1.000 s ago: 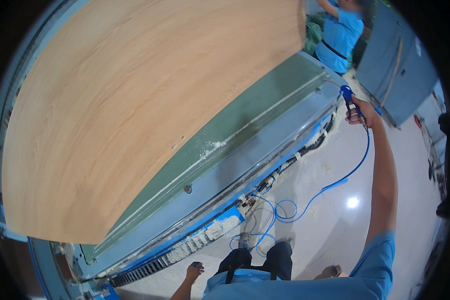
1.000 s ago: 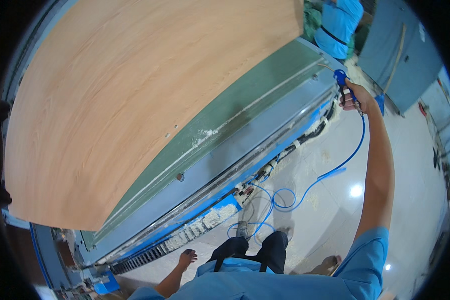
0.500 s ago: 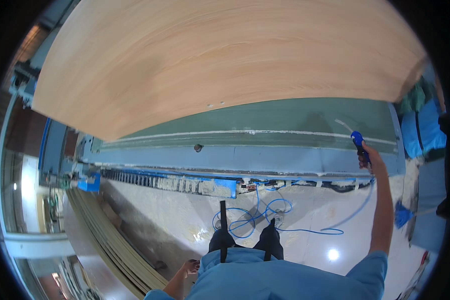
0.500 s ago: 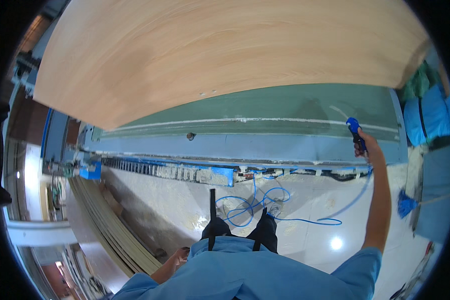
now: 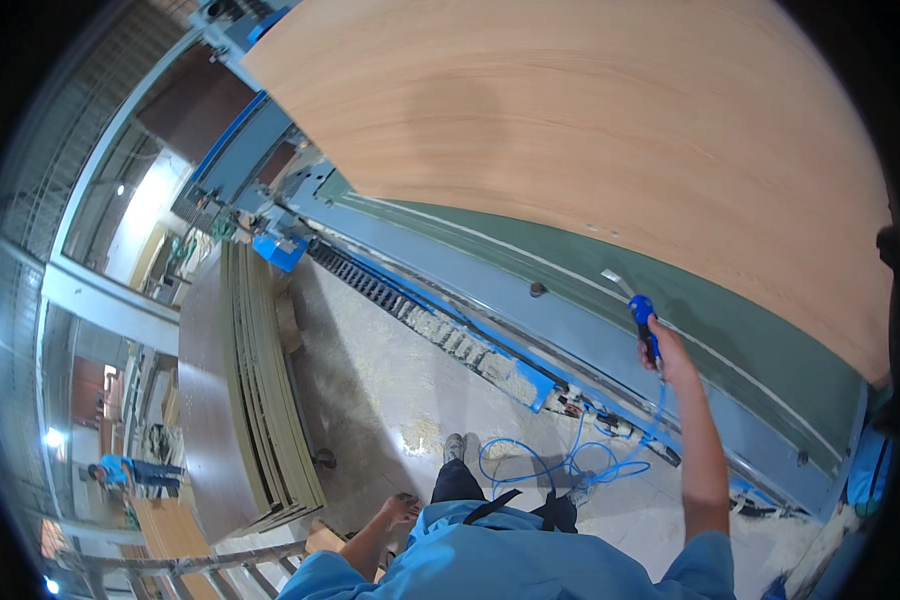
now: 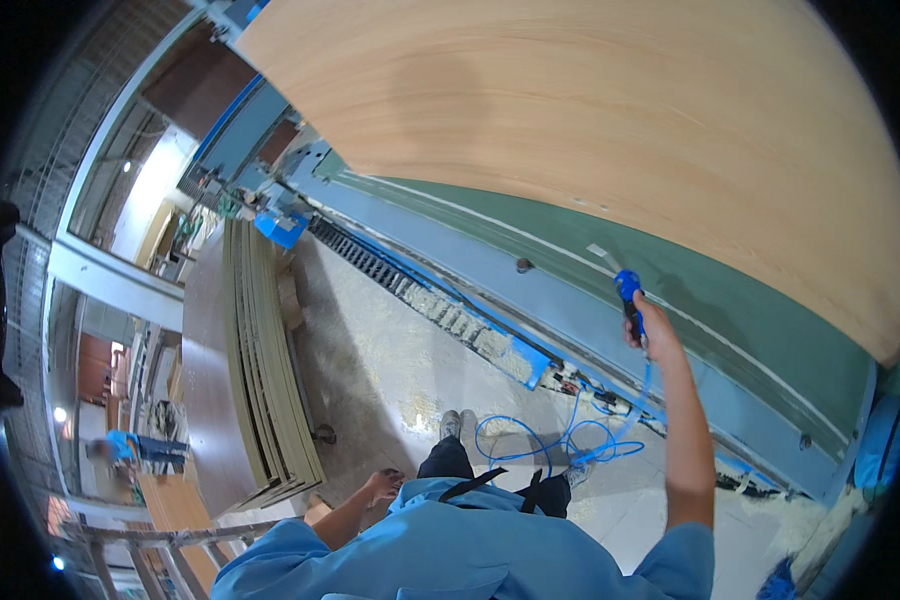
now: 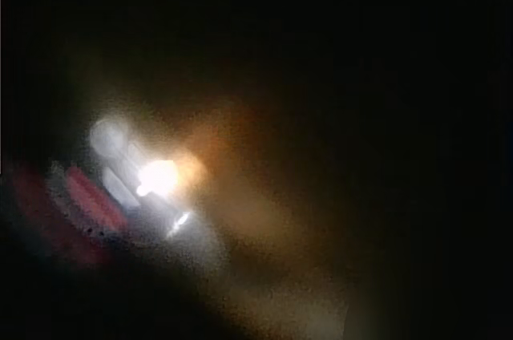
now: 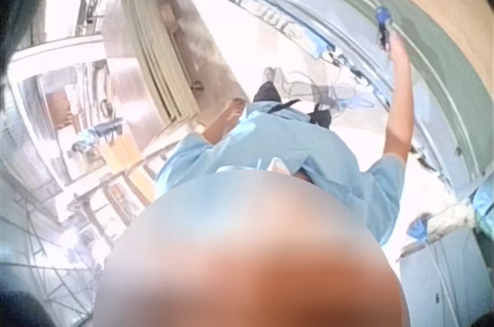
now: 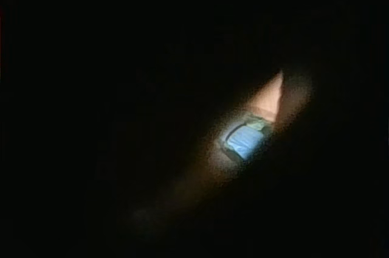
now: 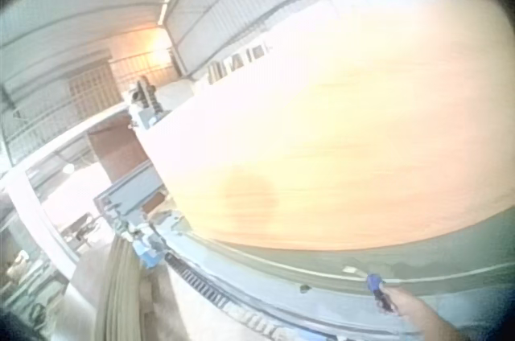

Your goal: The person handles a large wooden panel, places it on a conveyor, and uses a blue air nozzle to blow dust off the panel and the machine surface. They then move to a control station, write on a clipboard, and return to the machine to continue cleaning with the air nozzle.

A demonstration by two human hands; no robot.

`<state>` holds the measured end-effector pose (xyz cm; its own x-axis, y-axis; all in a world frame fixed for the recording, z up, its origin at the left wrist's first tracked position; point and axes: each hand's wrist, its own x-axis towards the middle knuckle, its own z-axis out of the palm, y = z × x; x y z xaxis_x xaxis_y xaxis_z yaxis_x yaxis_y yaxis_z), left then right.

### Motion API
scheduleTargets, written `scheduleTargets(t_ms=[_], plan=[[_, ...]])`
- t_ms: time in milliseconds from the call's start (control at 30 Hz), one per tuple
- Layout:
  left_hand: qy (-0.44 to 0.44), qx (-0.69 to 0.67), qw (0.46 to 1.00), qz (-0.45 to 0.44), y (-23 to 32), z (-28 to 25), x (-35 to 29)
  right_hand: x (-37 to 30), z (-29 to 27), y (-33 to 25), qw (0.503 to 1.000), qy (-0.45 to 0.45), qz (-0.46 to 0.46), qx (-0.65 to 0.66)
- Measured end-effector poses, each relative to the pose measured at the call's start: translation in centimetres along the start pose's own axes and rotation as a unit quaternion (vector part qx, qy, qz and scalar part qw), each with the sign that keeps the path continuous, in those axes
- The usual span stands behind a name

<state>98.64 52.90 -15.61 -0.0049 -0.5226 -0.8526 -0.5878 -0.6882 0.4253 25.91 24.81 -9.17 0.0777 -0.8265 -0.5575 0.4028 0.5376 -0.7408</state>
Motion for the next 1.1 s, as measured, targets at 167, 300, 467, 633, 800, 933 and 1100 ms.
scheduleTargets(t_ms=[167, 300, 467, 633, 800, 933, 1100], plan=[[0.076, -0.213, 0.957, -0.18, -2.8, -2.0, 1.2, 7.3, 15.6, -1.1, 0.993, 0.078, 0.017, 0.089], [0.09, -0.26, 0.95, -0.148, -5.4, -7.8, 4.1, 14.2, 28.3, -1.2, 0.995, 0.07, 0.014, 0.066], [0.18, -0.36, 0.911, -0.087, -7.0, -19.4, 6.1, 24.8, 44.5, -1.1, 0.997, 0.057, -0.037, 0.035], [0.247, -0.388, 0.888, -0.018, -6.7, -29.5, 6.5, 32.4, 57.4, -0.6, 0.974, 0.12, -0.125, -0.148], [0.244, -0.4, 0.883, 0.016, -3.6, -36.1, 10.0, 38.8, 68.0, -0.5, 0.863, 0.078, -0.173, -0.468], [0.234, -0.366, 0.899, 0.062, 0.5, -43.9, 14.8, 44.4, 76.9, -1.3, 0.788, 0.087, -0.182, -0.582], [0.289, -0.296, 0.905, 0.097, 7.8, -56.4, 22.2, 54.5, 86.7, -2.9, 0.797, 0.116, -0.171, -0.568]])
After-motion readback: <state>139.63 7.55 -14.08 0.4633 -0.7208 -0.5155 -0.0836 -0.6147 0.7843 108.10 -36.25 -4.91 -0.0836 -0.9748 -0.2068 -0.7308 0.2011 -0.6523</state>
